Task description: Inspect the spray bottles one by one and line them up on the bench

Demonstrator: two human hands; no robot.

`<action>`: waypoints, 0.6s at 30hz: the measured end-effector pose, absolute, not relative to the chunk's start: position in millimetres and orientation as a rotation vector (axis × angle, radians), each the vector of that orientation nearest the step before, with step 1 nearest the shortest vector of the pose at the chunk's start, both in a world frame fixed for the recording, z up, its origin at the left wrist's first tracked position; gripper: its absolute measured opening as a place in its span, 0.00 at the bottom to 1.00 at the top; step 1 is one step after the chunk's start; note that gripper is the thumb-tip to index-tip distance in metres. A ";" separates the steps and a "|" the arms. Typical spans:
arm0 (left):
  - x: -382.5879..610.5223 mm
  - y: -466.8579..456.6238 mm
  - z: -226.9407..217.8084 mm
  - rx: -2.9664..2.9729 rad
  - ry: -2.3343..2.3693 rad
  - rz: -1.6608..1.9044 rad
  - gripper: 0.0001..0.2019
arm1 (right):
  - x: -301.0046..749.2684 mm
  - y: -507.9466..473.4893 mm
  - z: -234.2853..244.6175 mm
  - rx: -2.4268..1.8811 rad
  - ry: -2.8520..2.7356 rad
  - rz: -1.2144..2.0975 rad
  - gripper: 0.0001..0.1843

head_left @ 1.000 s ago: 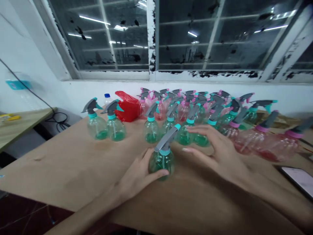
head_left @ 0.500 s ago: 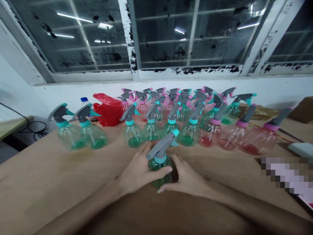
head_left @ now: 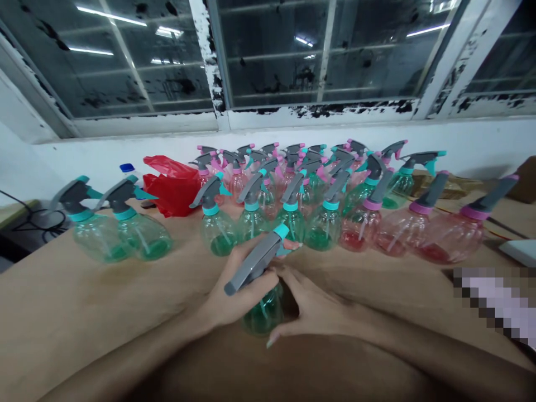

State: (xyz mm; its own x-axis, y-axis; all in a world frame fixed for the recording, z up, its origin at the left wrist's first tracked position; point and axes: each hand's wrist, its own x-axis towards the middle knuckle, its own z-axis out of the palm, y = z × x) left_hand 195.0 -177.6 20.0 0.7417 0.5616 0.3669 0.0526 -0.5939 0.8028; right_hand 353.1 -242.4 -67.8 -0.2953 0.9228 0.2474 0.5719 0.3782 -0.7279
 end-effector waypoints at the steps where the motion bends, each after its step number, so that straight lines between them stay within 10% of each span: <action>1: 195.9 -177.7 19.5 2.119 0.490 0.779 0.22 | 359.3 -243.1 -72.1 -1.291 -2.032 0.653 0.55; 18: 196.7 -166.7 17.4 2.152 0.613 0.722 0.19 | 415.3 -254.3 -94.6 -1.554 -2.165 0.385 0.39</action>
State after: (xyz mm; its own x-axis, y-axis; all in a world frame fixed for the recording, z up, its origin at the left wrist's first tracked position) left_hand 196.7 -166.7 17.4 0.7236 0.6246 0.2938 0.1881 -0.5879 0.7867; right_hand 415.3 -254.3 -94.6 -0.2677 0.9442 0.1920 0.8199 0.3278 -0.4693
